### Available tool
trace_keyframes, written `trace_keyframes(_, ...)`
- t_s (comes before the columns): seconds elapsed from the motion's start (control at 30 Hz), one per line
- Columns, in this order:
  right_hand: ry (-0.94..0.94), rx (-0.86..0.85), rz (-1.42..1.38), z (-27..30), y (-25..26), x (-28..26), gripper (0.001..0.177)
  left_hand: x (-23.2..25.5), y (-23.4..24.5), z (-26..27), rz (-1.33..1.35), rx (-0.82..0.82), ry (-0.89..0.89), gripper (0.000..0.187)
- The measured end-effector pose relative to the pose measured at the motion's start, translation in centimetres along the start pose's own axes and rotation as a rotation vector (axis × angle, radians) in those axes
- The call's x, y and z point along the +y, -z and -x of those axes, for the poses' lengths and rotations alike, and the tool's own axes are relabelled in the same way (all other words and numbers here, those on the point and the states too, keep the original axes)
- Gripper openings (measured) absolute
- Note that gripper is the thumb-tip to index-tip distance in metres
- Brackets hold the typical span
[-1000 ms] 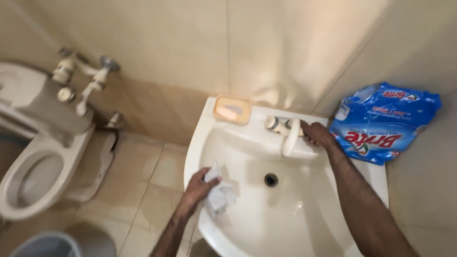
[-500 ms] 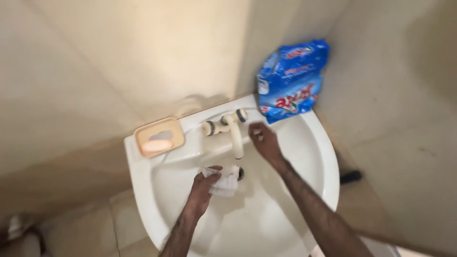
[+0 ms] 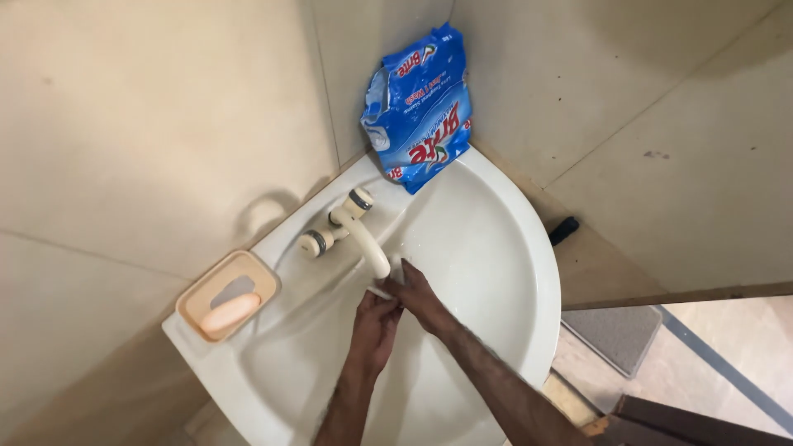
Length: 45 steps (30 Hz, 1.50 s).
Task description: Cleaning the exterior of a white hair dryer with a cloth.
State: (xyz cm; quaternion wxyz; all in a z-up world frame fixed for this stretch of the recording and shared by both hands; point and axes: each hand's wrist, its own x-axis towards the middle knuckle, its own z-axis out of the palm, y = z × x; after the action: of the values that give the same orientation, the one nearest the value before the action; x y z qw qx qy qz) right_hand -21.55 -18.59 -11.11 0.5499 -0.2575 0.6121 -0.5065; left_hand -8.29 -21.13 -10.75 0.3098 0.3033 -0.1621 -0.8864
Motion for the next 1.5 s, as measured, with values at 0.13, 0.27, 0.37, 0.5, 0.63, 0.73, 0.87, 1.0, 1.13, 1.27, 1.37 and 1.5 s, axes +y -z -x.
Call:
trace_keyframes(0.13,-0.099,0.078,0.038,-1.3,-1.5,-2.6,0.031,4.2,-1.1,2.2,-0.197,0.108,-0.002,0.052)
trace_keyframes(0.27,-0.002,0.046,0.075,-3.7,-2.0,-1.3,0.025,4.9,3.7,1.8,-0.255,0.326,-0.051,0.04)
trace_keyframes(0.37,0.052,-0.01,0.016,-4.3,-2.2,0.6,0.019,5.0,5.1,2.2,-0.244,0.41,-0.015,0.038)
trace_keyframes(0.5,0.128,-0.134,-0.208,-4.8,-2.1,2.8,0.014,3.8,5.8,2.0,-0.201,0.422,0.027,0.038)
trace_keyframes(0.63,0.074,-0.071,-0.194,-5.2,-1.6,3.7,0.014,2.1,6.0,1.2,-0.16,0.356,0.023,0.038)
trace_keyframes(0.73,0.061,0.025,-0.239,-3.2,-2.3,-0.2,0.022,1.4,3.6,0.3,-0.145,0.256,0.038,0.04)
trace_keyframes(0.87,0.054,0.159,-0.043,-1.0,-3.9,-2.2,0.033,0.6,0.6,-3.0,-0.006,0.1,0.082,0.053)
trace_keyframes(1.0,0.369,0.2,0.263,1.8,-5.1,1.6,0.041,-0.4,2.3,-8.0,0.175,0.202,0.019,0.065)
trace_keyframes(1.13,0.421,0.135,0.386,-0.2,-3.7,2.5,0.05,-2.2,1.7,-6.5,0.039,0.149,-0.097,0.054)
trace_keyframes(1.27,0.362,0.262,0.465,-2.9,-2.4,2.7,0.058,-0.7,-5.0,0.0,0.039,0.194,0.03,0.056)
trace_keyframes(1.37,0.286,0.324,0.482,-1.4,-3.3,-2.2,0.05,-0.2,-6.0,2.1,0.054,0.165,0.005,0.055)
trace_keyframes(1.5,0.261,0.283,0.49,-0.2,-3.6,-1.3,0.043,-5.3,4.1,-0.1,0.097,0.136,-0.052,0.045)
